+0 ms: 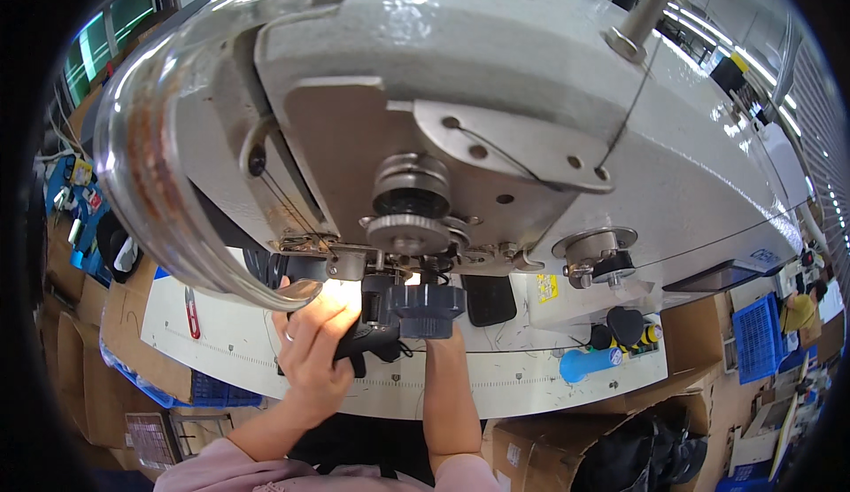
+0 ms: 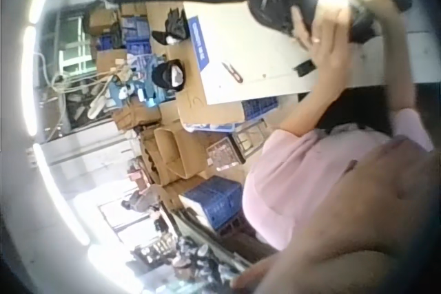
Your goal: The person stitches a shoe component using a sewing machine, trims threads using snips, and stitches another shoe component with the sewing machine.
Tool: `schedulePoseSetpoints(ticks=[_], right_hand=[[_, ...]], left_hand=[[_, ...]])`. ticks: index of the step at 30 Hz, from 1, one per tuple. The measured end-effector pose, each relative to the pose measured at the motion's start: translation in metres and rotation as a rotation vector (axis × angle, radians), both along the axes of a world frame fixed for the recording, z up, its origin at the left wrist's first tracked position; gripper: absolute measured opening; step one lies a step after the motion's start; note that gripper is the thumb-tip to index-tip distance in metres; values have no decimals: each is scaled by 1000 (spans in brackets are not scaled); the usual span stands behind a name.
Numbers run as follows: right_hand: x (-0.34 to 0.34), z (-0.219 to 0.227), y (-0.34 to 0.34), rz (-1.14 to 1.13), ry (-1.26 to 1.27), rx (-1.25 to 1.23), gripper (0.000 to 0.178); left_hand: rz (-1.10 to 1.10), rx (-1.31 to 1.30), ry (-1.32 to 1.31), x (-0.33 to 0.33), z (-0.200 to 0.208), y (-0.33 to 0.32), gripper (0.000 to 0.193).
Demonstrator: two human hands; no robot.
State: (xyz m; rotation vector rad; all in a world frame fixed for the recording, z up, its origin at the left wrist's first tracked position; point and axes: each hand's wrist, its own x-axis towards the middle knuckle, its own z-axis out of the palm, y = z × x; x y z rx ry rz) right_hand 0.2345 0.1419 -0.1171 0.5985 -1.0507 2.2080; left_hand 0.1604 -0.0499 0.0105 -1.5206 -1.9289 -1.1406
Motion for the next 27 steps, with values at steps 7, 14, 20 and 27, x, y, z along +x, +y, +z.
schedulePoseSetpoints(ticks=[7,14,20,27], right_hand=[[-2,28,-5,-537,-755,434,35],[-13,-7,7,-1004,-834,568,15],[-13,53,-16,-790,-754,583,14],[-16,58,-19,-637,-759,312,15]], left_hand=[[104,51,23,5,-6,6,38],[-31,30,38,-16,-5,2,33],[-122,69,131,-38,-6,-5,34],[-222,94,174,-68,4,0,36]])
